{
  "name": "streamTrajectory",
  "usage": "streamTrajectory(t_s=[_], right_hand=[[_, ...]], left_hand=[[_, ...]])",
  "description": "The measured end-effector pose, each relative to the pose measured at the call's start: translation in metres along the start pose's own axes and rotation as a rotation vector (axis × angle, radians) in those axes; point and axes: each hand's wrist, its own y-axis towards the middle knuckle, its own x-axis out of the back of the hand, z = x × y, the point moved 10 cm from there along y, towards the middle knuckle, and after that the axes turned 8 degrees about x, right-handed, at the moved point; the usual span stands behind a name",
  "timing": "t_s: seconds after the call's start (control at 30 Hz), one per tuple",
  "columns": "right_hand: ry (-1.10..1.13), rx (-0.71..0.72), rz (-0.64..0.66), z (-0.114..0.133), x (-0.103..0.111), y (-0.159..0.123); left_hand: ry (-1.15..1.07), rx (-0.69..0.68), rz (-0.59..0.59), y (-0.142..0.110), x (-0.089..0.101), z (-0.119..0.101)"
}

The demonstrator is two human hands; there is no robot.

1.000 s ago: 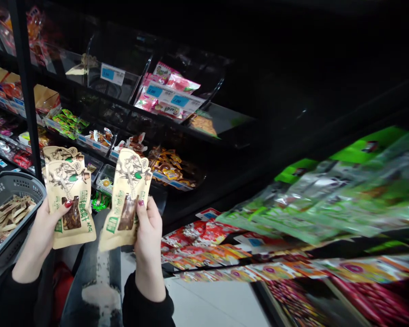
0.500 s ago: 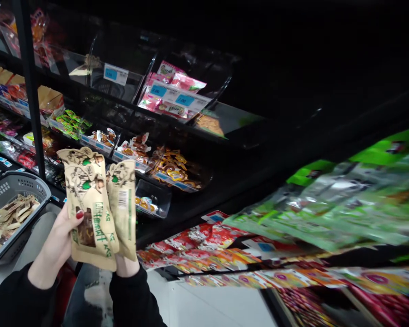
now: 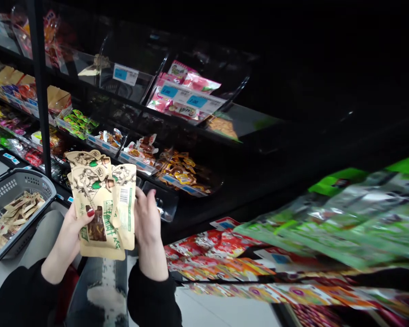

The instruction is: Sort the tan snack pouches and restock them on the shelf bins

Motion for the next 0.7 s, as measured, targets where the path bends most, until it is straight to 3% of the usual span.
streamTrajectory(t_s=[0.07,0.33,0.47,0.53,0.63,0.7], right_hand=[[0.01,-0.067,0.058,-0.003,-0.004,-0.011],[-0.126,-0.045,0.177,-0.014,-0.016,-0.027],[-0.432,0.27,-0.003,0.033,0.002,-0.03],[-0.601,0.377,0.016,0.054,-0.005,-0.038],[-0.724,0.288,0.12,0.053,-0.018,-0.045],[-0.688,0.217,0.09,0.049,-0.016,-0.045]], left_hand=[[0.049,-0.017,0.007,0.0,-0.001,-0.001],[0.144,0.086,0.127,0.005,-0.005,0.007],[0.157,-0.004,0.055,0.006,0.001,0.002],[0.203,-0.06,0.016,0.005,0.004,-0.002],[0.328,-0.131,-0.026,0.004,0.007,-0.009],[0.419,-0.175,-0.048,0.002,0.007,-0.014]])
